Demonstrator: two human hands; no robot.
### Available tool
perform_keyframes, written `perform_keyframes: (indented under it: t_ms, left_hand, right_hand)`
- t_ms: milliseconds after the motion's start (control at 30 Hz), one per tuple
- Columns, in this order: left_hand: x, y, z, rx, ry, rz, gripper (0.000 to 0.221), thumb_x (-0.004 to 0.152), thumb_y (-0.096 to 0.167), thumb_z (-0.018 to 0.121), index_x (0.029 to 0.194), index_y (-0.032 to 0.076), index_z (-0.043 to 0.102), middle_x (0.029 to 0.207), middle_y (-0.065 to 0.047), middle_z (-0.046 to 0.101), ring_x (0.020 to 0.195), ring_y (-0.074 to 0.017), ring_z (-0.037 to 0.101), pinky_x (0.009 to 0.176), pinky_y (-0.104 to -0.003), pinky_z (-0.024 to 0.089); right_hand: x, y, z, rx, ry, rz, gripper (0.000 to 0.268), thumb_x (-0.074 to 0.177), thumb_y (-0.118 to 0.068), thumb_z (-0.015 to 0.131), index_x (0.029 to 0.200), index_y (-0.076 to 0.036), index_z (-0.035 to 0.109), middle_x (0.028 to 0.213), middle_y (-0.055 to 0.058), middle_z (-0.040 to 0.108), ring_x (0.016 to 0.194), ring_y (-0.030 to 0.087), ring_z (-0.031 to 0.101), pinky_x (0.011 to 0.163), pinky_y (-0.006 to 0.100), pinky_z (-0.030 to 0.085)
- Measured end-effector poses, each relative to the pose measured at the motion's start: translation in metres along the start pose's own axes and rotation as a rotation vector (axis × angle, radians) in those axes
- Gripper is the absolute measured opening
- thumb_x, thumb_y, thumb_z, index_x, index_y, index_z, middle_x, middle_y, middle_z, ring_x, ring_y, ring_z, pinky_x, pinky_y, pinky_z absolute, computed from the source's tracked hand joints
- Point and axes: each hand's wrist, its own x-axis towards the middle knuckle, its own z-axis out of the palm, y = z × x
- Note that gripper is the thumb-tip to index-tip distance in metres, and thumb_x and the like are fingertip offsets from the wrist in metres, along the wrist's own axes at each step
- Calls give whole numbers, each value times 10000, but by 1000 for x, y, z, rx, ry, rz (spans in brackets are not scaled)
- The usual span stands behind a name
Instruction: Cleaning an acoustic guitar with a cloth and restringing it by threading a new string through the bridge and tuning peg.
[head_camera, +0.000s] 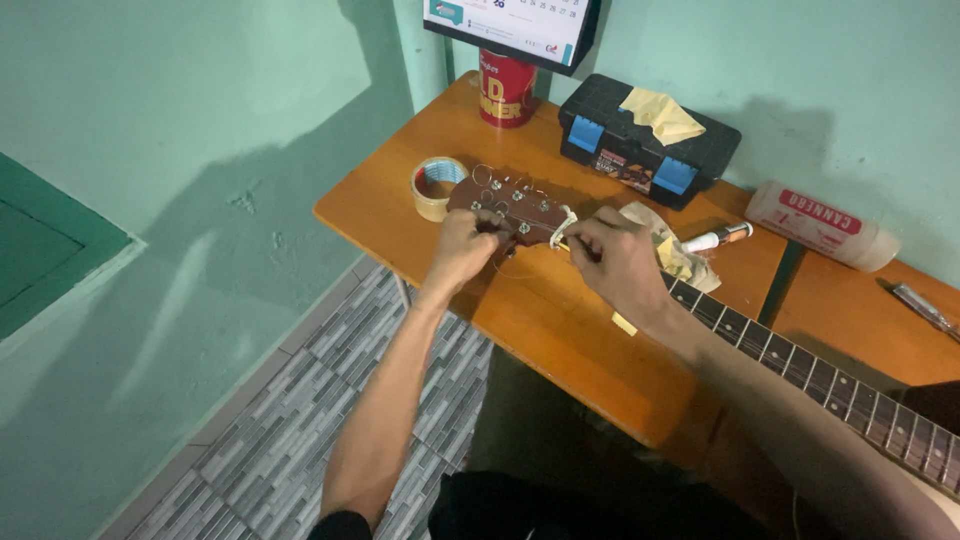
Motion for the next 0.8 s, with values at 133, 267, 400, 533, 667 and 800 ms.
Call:
perform_keyframes:
  t_ms: [133, 267, 400, 533, 667, 800]
  left_hand:
    - [-3, 17, -9, -136, -48, -69, 173, 723, 182, 715, 845, 124, 824, 761, -112, 753, 793, -189, 700, 699, -310, 537]
    - [1, 18, -11, -209, -95, -103, 127, 762, 116, 743, 860, 93, 821, 802, -143, 763, 804, -199, 687, 711, -308, 529]
    - [-1, 23, -18, -247, -118, -110, 125, 769, 96, 747, 869, 63, 813, 786, -125, 735, 797, -182, 653, 707, -294, 513]
    - [1, 15, -18, -267, -121, -117, 123, 750, 93, 769, 863, 82, 816, 767, -91, 739, 754, -154, 654, 700, -258, 502]
    - [1, 21, -20, -299, -139, -130, 123, 753, 80, 784, 871, 62, 812, 770, -98, 732, 752, -160, 639, 706, -272, 487]
    - [-1, 28, -22, -335, -129, -156, 120, 742, 73, 783, 858, 46, 793, 777, -80, 711, 765, -163, 622, 714, -266, 465]
  right_hand:
    - [-1, -2, 3, 1, 47, -17, 78, 902, -24, 752, 972, -52, 773, 767, 87, 638, 698, 261, 687, 604, 348, 555]
    - [0, -6, -1, -42, 78, -93, 74, 872, -94, 782, 942, -119, 784, 832, 66, 670, 772, 292, 703, 615, 376, 566]
    - [-1, 12, 6, -36, 107, -157, 111, 813, -80, 818, 881, -167, 804, 863, 39, 678, 796, 277, 685, 660, 366, 570]
    - [-1, 12, 3, 55, 70, -131, 98, 805, -75, 812, 879, -139, 811, 839, 64, 685, 770, 286, 694, 666, 395, 581]
    - [-6, 21, 9, -17, 58, -213, 83, 780, -95, 818, 835, -137, 773, 877, 42, 687, 814, 282, 692, 664, 378, 561]
    - [-10, -13, -4, -337, 112, -477, 210, 848, -283, 739, 1019, -161, 735, 1108, 51, 674, 1014, 276, 657, 787, 401, 426]
